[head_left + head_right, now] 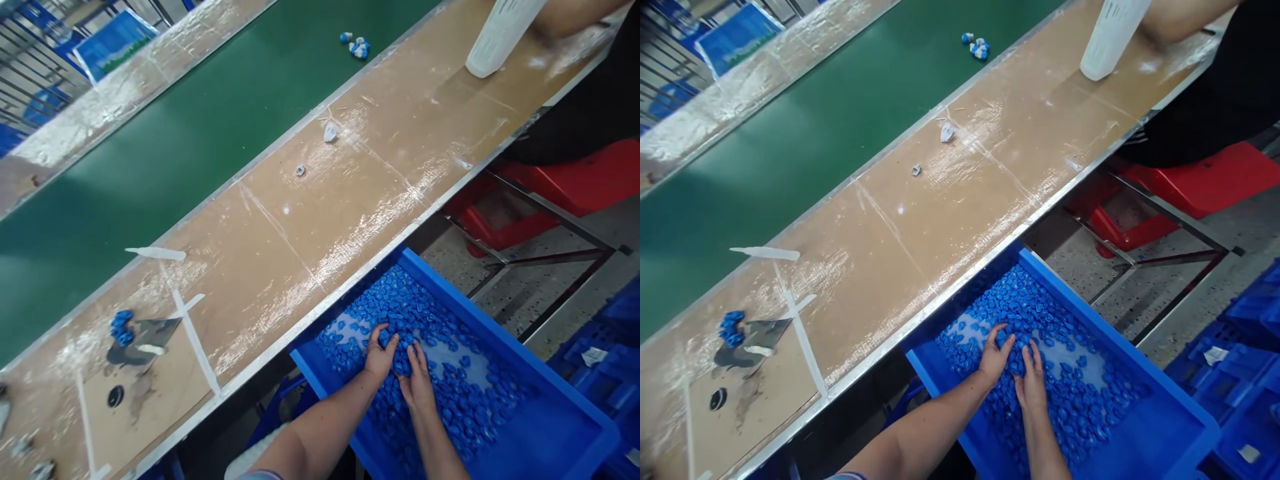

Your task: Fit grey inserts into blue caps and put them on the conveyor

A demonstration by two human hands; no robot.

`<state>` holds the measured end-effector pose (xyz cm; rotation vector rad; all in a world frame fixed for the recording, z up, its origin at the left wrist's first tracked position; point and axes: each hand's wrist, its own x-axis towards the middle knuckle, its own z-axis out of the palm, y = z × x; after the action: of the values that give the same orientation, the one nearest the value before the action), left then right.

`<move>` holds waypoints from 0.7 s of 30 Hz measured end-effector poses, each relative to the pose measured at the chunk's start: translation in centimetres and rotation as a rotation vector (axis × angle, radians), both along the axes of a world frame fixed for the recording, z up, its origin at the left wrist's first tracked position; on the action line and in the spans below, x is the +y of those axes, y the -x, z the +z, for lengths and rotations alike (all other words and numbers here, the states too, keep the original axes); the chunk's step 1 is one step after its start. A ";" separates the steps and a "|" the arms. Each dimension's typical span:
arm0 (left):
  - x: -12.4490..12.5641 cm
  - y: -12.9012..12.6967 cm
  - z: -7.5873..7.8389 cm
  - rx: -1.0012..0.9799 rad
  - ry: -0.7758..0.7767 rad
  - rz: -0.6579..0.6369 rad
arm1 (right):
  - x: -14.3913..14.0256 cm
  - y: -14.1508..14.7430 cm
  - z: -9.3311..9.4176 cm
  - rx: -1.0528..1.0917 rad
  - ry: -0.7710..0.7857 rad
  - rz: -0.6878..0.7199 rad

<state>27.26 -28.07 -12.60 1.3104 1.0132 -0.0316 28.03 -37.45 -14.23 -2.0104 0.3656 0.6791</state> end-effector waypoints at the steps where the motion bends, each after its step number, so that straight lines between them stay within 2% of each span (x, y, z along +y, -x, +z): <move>1: -0.1 0.2 0.5 0.004 -0.045 -0.017 | 0.3 0.4 0.6 0.022 -0.018 -0.050; 4: -0.6 0.7 3.0 0.001 -0.100 -0.063 | 0.9 1.3 3.5 0.082 -0.077 -0.196; 9: -0.4 0.8 8.7 -0.031 -0.151 -0.027 | 2.0 1.4 9.8 0.147 -0.131 -0.458; 12: 1.0 0.3 12.6 -0.099 -0.176 0.010 | 3.4 1.0 13.0 0.061 -0.172 -0.427; 15: 3.9 -0.1 16.5 -0.210 -0.247 0.061 | 6.1 0.1 15.7 -0.028 -0.258 -0.360; 17: 6.6 -0.2 18.5 -0.257 -0.328 0.112 | 9.2 -0.6 17.3 -0.056 -0.348 -0.338; 19: 9.9 -0.1 19.7 -0.259 -0.414 0.191 | 13.2 -1.0 18.6 -0.061 -0.447 -0.301; 21: 13.6 0.2 19.8 -0.235 -0.490 0.281 | 17.8 -1.3 19.2 -0.061 -0.543 -0.218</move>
<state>27.02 -14.44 7.21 1.5527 1.0269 0.6049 29.30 -19.69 5.01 -1.4480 0.3177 0.5107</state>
